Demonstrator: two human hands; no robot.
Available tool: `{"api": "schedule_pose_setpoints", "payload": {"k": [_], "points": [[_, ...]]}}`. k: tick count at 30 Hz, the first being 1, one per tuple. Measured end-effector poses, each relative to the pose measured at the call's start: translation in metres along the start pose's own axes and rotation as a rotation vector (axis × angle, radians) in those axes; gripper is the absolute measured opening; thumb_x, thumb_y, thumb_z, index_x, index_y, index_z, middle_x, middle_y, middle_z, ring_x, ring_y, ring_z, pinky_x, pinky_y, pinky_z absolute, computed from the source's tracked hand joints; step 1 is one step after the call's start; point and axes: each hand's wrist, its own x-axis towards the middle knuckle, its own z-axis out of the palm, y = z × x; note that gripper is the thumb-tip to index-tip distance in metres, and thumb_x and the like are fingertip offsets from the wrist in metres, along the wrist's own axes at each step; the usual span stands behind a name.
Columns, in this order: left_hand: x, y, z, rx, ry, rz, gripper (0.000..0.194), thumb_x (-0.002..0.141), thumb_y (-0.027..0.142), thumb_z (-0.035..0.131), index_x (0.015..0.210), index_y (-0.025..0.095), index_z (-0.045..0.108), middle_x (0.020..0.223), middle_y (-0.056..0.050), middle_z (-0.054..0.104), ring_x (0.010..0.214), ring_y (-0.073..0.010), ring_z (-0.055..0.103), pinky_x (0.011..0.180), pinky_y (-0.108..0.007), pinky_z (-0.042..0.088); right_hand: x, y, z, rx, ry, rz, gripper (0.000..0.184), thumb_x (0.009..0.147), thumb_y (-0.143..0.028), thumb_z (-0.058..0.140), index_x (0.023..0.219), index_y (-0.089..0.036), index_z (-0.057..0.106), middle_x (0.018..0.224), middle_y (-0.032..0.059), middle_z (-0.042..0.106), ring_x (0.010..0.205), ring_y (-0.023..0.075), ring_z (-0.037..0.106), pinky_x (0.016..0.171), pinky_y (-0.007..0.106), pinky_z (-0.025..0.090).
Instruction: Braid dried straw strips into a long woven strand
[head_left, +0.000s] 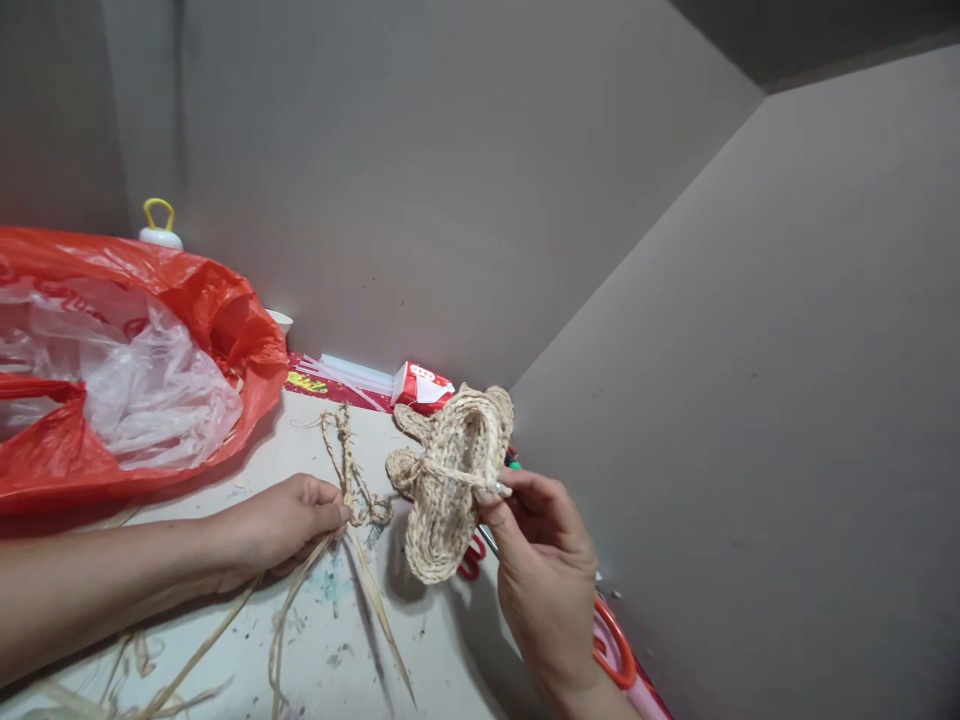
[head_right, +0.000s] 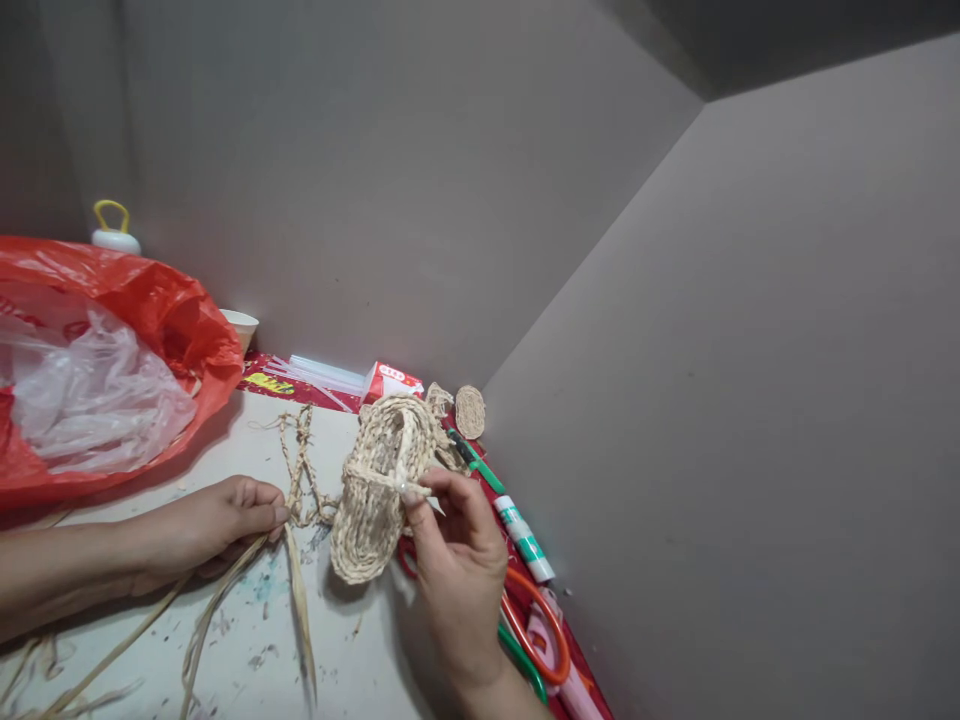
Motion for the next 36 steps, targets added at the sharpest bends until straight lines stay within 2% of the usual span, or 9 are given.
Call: {"api": "schedule_pose_setpoints", "payload": {"k": [2, 7, 11, 16, 22, 32, 34, 36], "points": [[0.0, -0.001, 0.0, -0.001, 0.003, 0.003, 0.028, 0.077, 0.044, 0.053, 0.065, 0.02, 0.044, 0.041, 0.009, 0.029, 0.035, -0.0057, 0.018, 0.033, -0.02, 0.014, -0.002, 0.003, -0.003, -0.073, -0.034, -0.081, 0.01, 0.08, -0.019, 0.065, 0.088, -0.024, 0.065, 0.088, 0.0, 0.062, 0.079, 0.0132, 0.058, 0.07, 0.026, 0.049], [-0.002, -0.001, 0.0, 0.001, 0.006, 0.003, 0.027, 0.077, 0.043, 0.052, 0.066, 0.02, 0.045, 0.042, 0.009, 0.029, 0.035, -0.006, 0.018, 0.034, -0.021, 0.013, -0.005, 0.006, -0.008, -0.268, -0.112, -0.331, 0.023, 0.079, -0.009, 0.063, 0.094, -0.027, 0.067, 0.098, 0.0025, 0.064, 0.096, 0.0161, 0.059, 0.083, 0.031, 0.049], [-0.001, -0.001, 0.001, 0.001, 0.006, -0.006, 0.027, 0.078, 0.043, 0.052, 0.065, 0.02, 0.044, 0.041, 0.01, 0.028, 0.035, -0.0058, 0.018, 0.034, -0.021, 0.013, -0.008, 0.0, -0.006, -0.362, -0.16, -0.435, 0.027, 0.078, -0.005, 0.062, 0.095, -0.025, 0.067, 0.098, 0.0037, 0.065, 0.093, 0.0158, 0.061, 0.081, 0.03, 0.05], [0.001, -0.002, 0.0, -0.009, -0.016, 0.01, 0.027, 0.078, 0.042, 0.052, 0.065, 0.02, 0.044, 0.041, 0.009, 0.029, 0.034, -0.0056, 0.018, 0.034, -0.022, 0.011, -0.009, -0.005, -0.005, -0.4, -0.202, -0.426, 0.023, 0.078, -0.006, 0.061, 0.092, -0.023, 0.068, 0.096, 0.0054, 0.065, 0.089, 0.0169, 0.063, 0.071, 0.028, 0.052], [0.0, -0.001, 0.0, 0.008, -0.007, 0.009, 0.028, 0.078, 0.043, 0.052, 0.064, 0.019, 0.044, 0.04, 0.009, 0.03, 0.033, -0.0055, 0.018, 0.034, -0.023, 0.01, -0.008, -0.008, -0.002, -0.413, -0.237, -0.396, 0.022, 0.077, -0.008, 0.062, 0.089, -0.024, 0.071, 0.091, 0.0062, 0.068, 0.088, 0.0201, 0.063, 0.077, 0.035, 0.052], [0.0, -0.004, -0.001, -0.003, -0.017, 0.002, 0.029, 0.078, 0.044, 0.052, 0.065, 0.02, 0.045, 0.041, 0.009, 0.029, 0.035, -0.0057, 0.017, 0.035, -0.023, 0.011, -0.007, -0.009, 0.0, -0.442, -0.285, -0.428, 0.024, 0.076, -0.005, 0.062, 0.089, -0.024, 0.071, 0.089, 0.0066, 0.068, 0.085, 0.0196, 0.063, 0.075, 0.033, 0.051], [0.001, -0.004, 0.0, 0.004, -0.009, 0.002, 0.029, 0.077, 0.046, 0.052, 0.065, 0.02, 0.045, 0.041, 0.009, 0.029, 0.035, -0.0058, 0.018, 0.035, -0.022, 0.011, -0.007, -0.009, 0.0, -0.416, -0.283, -0.394, 0.022, 0.075, -0.007, 0.063, 0.086, -0.023, 0.072, 0.088, 0.0063, 0.068, 0.084, 0.0197, 0.064, 0.075, 0.033, 0.05], [0.001, -0.004, 0.0, 0.01, -0.005, 0.001, 0.031, 0.077, 0.047, 0.053, 0.065, 0.02, 0.045, 0.041, 0.009, 0.029, 0.034, -0.0059, 0.018, 0.035, -0.023, 0.011, -0.006, -0.009, 0.001, -0.354, -0.267, -0.277, 0.015, 0.075, -0.012, 0.065, 0.081, -0.023, 0.073, 0.087, 0.006, 0.069, 0.084, 0.02, 0.063, 0.075, 0.032, 0.05]]}}
